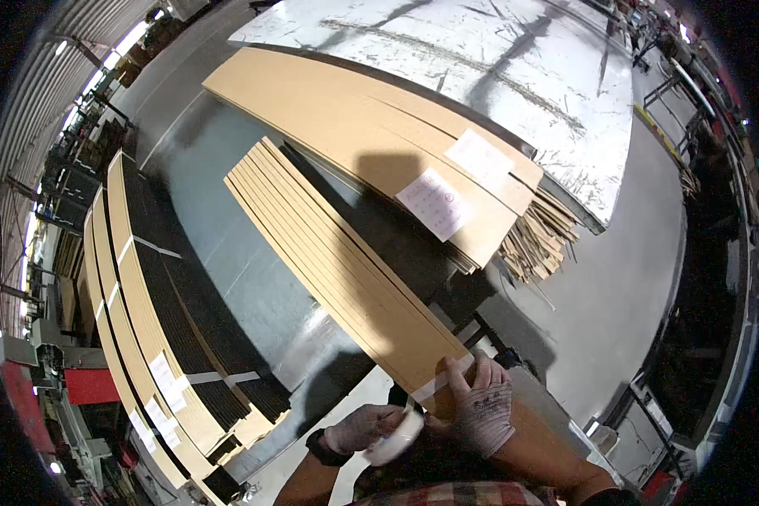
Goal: Applying tape to bundles of wooden strips in a manufacturing facility.
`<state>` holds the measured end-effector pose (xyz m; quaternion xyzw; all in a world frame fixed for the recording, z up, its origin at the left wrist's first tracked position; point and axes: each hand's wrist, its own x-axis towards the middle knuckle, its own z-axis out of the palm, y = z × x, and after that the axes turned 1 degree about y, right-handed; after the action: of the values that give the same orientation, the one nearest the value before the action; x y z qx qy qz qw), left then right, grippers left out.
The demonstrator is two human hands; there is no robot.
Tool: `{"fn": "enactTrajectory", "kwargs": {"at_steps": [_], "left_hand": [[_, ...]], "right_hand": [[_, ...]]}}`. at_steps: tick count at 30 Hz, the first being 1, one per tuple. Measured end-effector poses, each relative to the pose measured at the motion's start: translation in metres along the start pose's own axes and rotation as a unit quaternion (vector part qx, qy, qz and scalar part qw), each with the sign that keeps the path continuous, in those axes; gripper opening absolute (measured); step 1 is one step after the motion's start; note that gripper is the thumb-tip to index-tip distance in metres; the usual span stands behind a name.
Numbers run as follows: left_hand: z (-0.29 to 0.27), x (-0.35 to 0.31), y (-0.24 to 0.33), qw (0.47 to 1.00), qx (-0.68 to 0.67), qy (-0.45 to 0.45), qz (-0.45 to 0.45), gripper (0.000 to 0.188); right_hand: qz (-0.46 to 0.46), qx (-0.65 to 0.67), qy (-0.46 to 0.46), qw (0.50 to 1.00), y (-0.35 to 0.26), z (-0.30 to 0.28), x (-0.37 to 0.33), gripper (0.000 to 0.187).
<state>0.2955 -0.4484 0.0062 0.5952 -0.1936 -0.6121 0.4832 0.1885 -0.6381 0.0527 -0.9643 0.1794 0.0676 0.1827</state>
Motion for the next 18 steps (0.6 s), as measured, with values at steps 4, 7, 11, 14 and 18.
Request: {"fn": "enactTrajectory", "kwargs": {"at_steps": [4,7,11,14,18], "left_hand": [[-0.003,0.039,0.016,0.929,0.349,0.049,0.117,0.043],[0.011,0.034,0.021,0.921,0.341,0.128,0.141,0.049],[0.018,0.036,0.020,0.937,0.301,0.173,-0.045,0.054],[0.018,0.043,-0.005,0.904,0.359,0.201,-0.120,0.067],[0.018,0.068,-0.004,0.959,-0.140,0.240,0.063,0.083]], "right_hand": [[-0.134,0.308,0.245,0.909,0.010,-0.003,-0.010,0.086],[-0.379,0.230,-0.110,0.890,0.014,-0.059,0.031,0.048],[-0.261,-0.069,-0.300,0.915,0.048,-0.092,0.081,0.028],[-0.204,0.001,-0.246,0.948,0.115,-0.032,0.102,0.030],[0.033,0.145,-0.087,0.985,0.115,0.019,0.084,0.034]]}}
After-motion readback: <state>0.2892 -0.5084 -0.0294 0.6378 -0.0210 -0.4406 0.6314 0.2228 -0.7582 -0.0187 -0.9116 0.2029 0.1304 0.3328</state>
